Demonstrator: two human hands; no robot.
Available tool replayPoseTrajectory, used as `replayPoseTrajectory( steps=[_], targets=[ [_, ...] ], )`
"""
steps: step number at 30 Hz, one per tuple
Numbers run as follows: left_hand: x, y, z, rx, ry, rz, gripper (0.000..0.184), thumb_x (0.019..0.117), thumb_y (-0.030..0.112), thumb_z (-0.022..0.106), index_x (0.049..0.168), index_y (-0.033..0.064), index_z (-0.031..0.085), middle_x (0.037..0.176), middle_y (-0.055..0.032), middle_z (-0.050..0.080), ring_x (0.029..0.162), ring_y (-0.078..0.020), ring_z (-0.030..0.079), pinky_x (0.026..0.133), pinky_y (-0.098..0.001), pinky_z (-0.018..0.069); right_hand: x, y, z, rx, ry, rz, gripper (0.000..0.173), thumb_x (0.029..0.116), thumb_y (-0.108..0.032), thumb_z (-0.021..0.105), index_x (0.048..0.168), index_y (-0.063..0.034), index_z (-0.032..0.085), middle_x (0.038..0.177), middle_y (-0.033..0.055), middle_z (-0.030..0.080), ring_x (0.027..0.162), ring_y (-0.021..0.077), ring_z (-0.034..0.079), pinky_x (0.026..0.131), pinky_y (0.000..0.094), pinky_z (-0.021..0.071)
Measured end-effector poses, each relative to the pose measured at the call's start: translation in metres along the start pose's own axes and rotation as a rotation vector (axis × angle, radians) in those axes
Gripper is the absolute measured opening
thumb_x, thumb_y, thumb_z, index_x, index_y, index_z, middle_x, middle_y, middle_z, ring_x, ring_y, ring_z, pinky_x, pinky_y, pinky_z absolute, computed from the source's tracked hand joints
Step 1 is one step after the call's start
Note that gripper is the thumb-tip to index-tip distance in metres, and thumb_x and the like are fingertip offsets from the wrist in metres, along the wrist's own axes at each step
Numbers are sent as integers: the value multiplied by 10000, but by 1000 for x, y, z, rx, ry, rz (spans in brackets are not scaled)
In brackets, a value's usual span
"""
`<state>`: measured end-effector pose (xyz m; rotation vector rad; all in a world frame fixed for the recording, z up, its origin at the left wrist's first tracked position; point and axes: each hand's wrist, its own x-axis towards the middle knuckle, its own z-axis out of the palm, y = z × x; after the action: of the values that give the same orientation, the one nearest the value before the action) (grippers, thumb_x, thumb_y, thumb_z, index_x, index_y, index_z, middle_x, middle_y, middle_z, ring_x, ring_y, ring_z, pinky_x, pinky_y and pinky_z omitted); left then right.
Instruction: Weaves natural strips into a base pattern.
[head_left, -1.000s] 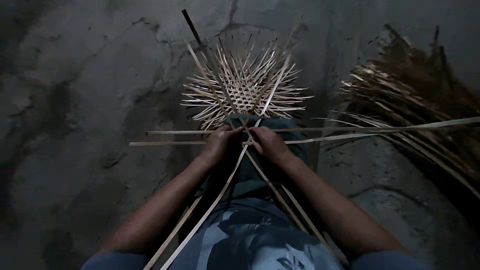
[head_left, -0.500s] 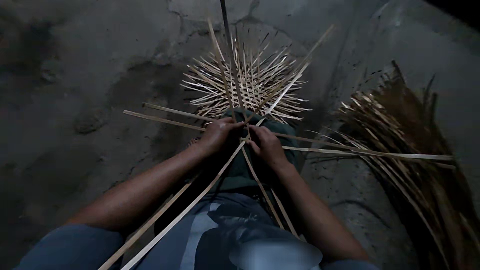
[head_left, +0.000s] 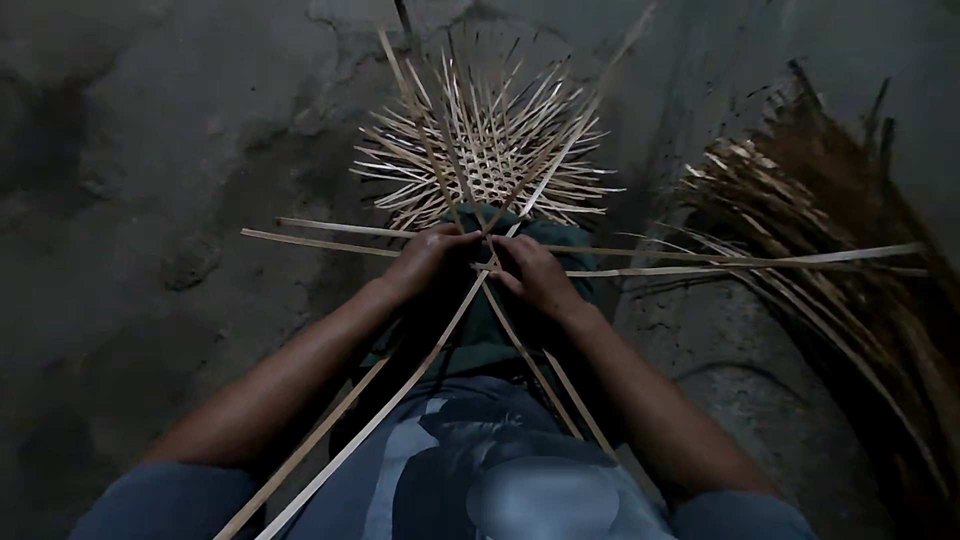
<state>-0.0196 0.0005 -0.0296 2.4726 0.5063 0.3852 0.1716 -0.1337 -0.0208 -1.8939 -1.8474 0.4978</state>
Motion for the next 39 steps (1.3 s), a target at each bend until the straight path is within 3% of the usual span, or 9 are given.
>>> replayPoseTrajectory(
  steps=[12, 16, 24, 29, 31, 33, 36, 39],
  targets=[
    [1, 11, 4, 43, 21, -45, 405, 938, 134, 728, 1337, 85, 679, 1075, -154, 702, 940, -279, 697, 855, -458, 580, 0, 4, 11, 10, 89, -38, 440, 953, -163, 710, 1343, 17, 613, 1164, 227, 664, 1022, 359, 695, 900, 493, 586],
    [1, 13, 4, 70, 15, -54, 422, 929, 143, 732, 1346, 103, 676, 1096, -143, 703, 960, -269, 696, 869, -454, 580, 0, 6, 15, 8, 134, -69, 414, 940, -145, 716, 1306, 28, 631, 1093, 218, 668, 967, 351, 695, 869, 481, 592],
    [3, 9, 4, 72, 18, -33, 426, 932, 138, 735, 1354, 120, 676, 1108, -156, 702, 965, -283, 697, 863, -461, 578, 2, 8, 11, -3, 85, -65, 443, 941, -156, 724, 1331, 26, 621, 1143, 227, 661, 1009, 362, 695, 896, 491, 586],
    [8, 11, -36, -11, -50, -55, 489, 912, 138, 769, 1383, 128, 640, 1059, -114, 727, 895, -220, 710, 809, -418, 601, 8, -22, -18, -60, -154, 207, 534, 937, -177, 733, 1421, -31, 560, 1244, 227, 639, 1110, 392, 662, 947, 552, 549],
    [13, 4, -70, -53, -131, -113, 428, 869, 166, 824, 1270, 140, 675, 1134, -103, 694, 961, -244, 665, 812, -443, 564, 14, -28, -25, -76, -213, 297, 512, 926, -157, 721, 1400, -56, 556, 1231, 215, 651, 1088, 403, 673, 906, 589, 553],
    [21, -16, -96, -124, -322, -173, 330, 840, 178, 845, 1141, 156, 713, 1208, -84, 664, 1064, -266, 638, 848, -493, 555, 18, -27, -30, -79, -216, 321, 491, 918, -155, 717, 1372, -78, 548, 1130, 206, 693, 1025, 414, 694, 856, 623, 553],
    [37, -28, -120, -294, -553, -228, 180, 862, 102, 806, 1030, 118, 743, 1083, -30, 727, 946, -166, 688, 818, -376, 587, 32, -28, -57, -81, -196, 297, 526, 923, -133, 711, 1410, -120, 513, 1050, 200, 714, 964, 428, 704, 823, 651, 547],
    [56, -2, -141, -399, -561, -240, 109, 905, 10, 731, 1010, 38, 727, 1000, -53, 730, 881, -127, 690, 809, -301, 586, 57, -21, -101, -92, -70, 105, 526, 897, -36, 707, 1385, -121, 532, 1022, 192, 713, 911, 419, 707, 797, 649, 551]
  ],
)
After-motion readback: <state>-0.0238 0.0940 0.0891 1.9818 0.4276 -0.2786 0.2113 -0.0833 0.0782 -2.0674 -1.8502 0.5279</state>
